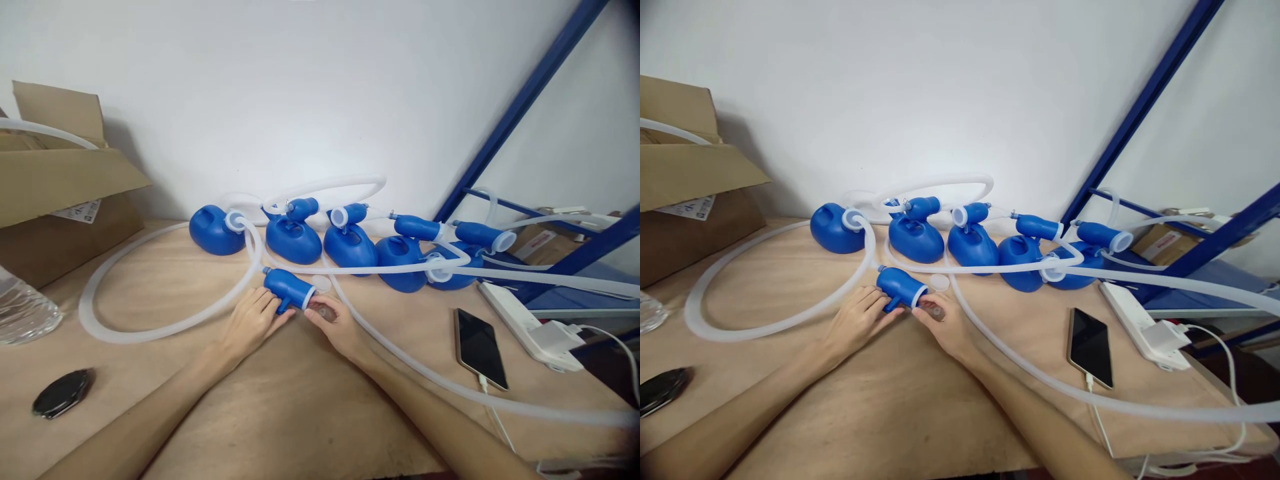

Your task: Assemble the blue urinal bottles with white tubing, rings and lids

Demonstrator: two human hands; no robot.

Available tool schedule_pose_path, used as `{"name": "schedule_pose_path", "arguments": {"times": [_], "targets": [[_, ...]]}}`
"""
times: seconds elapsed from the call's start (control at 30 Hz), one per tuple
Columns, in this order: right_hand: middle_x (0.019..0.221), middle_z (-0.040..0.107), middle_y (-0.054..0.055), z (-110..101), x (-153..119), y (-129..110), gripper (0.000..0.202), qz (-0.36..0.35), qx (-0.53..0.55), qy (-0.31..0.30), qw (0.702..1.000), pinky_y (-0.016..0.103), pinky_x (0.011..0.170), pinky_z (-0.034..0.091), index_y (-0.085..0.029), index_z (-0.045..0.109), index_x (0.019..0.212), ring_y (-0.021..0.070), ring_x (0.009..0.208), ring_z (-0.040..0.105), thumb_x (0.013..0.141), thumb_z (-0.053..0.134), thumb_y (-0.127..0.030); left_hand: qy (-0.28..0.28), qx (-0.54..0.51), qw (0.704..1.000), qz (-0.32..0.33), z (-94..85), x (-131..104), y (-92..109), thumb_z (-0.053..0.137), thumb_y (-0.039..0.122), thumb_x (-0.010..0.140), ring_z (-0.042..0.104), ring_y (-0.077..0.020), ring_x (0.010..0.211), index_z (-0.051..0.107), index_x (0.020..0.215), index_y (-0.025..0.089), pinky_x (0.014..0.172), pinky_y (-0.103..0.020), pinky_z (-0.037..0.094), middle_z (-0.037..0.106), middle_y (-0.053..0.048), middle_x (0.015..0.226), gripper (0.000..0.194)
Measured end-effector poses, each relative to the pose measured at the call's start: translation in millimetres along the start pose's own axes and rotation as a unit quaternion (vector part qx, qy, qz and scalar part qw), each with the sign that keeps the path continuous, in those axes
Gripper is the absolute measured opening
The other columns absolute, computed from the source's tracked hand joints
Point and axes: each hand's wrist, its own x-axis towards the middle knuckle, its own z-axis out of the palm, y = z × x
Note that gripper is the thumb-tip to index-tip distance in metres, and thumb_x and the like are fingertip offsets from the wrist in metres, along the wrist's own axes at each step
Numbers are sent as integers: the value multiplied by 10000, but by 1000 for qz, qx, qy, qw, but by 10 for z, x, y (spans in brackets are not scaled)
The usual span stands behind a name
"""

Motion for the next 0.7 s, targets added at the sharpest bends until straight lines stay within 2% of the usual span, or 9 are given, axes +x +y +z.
{"name": "schedule_pose_path", "arguments": {"times": [0.1, 0.23, 0.4, 0.53, 0.7], "targets": [[1024, 747, 54, 0, 13, -41, 196, -47, -38, -15, 998, 410, 960, 509, -254, 768, 950, 250, 1017, 669, 915, 737, -445, -10, 4, 1000, 2, 8, -2, 12, 547, 390, 1078, 634, -231, 772, 659, 828, 174, 689, -367, 465, 691, -79, 807, 349], [982, 741, 36, -25, 48, -91, 206, -9, -7, -67, 998, 378, 898, 513, -241, 748, 928, 230, 960, 679, 936, 701, -441, -8, 7, 1000, 27, 10, -5, -1, 562, 378, 1073, 627, -226, 755, 664, 831, 163, 682, -365, 465, 687, -78, 793, 339], [937, 711, 14, 8, 43, -100, 200, 19, 42, -78, 996, 357, 924, 499, -231, 708, 899, 214, 948, 665, 879, 765, -422, -20, -29, 999, 16, 23, -41, -37, 596, 361, 1057, 649, -246, 823, 691, 870, 172, 724, -381, 474, 700, -81, 845, 282], [875, 664, 2, 50, 38, -75, 234, 39, 54, -93, 993, 326, 836, 482, -219, 662, 868, 190, 858, 627, 943, 668, -441, -24, -21, 999, 23, 45, -59, -9, 595, 366, 1058, 642, -237, 790, 686, 857, 168, 702, -373, 459, 688, -74, 814, 296], [785, 556, -24, 68, -15, -79, 190, 30, 10, -46, 998, 291, 709, 424, -227, 576, 856, 158, 732, 516, 945, 599, -393, -28, -4, 1000, 11, 63, -59, -8, 554, 349, 1075, 639, -233, 767, 670, 844, 174, 691, -377, 474, 693, -72, 800, 313]]}}
